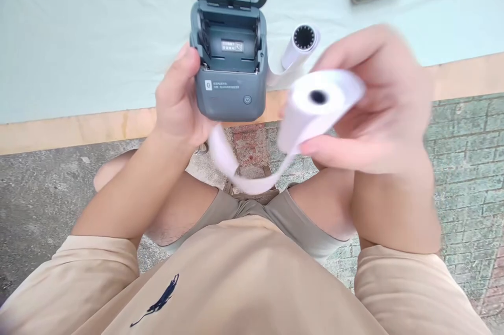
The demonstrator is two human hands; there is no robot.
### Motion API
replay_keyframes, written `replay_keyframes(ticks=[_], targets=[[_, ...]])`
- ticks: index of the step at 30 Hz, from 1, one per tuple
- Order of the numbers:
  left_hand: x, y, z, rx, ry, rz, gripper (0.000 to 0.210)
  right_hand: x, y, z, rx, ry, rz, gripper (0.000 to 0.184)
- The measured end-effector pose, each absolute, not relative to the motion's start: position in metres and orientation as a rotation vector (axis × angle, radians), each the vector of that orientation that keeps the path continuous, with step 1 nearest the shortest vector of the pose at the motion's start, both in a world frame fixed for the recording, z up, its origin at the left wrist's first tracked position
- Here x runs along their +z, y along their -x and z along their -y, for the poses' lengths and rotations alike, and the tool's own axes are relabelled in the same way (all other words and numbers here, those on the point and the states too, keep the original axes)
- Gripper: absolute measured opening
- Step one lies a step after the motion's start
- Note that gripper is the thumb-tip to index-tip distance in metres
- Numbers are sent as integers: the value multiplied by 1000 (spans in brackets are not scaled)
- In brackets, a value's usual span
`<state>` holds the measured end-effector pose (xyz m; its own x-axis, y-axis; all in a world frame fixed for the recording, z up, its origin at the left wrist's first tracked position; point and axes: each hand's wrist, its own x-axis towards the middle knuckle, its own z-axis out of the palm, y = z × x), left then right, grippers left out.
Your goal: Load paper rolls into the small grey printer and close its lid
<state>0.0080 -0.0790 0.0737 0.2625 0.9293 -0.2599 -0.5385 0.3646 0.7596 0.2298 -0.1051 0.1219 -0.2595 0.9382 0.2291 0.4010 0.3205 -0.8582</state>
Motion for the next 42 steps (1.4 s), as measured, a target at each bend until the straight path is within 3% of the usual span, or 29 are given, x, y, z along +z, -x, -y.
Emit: replay_keyframes(ticks=[1,3,7,11,17,21,29,42], targets=[[73,-8,80,1089,-619,-761,21,125,-218,107,968,1097,1936,38],[72,-8,81,1105,-658,-739,21,125,-199,104,845,1067,2030,27],[72,-8,84,1088,-732,-729,24,120,-184,87,383,1296,2214,24],[73,-7,86,1069,-743,-714,21,120,-179,80,156,1490,2279,28],[74,-6,85,1088,-671,-709,22,118,-175,77,231,1499,2229,38],[75,-6,85,1065,-667,-752,21,116,-178,75,211,1602,2253,32],[72,-7,85,1070,-649,-777,19,117,-182,76,418,1320,2084,24],[71,-9,85,1092,-663,-739,24,123,-174,81,161,1815,2228,36]])
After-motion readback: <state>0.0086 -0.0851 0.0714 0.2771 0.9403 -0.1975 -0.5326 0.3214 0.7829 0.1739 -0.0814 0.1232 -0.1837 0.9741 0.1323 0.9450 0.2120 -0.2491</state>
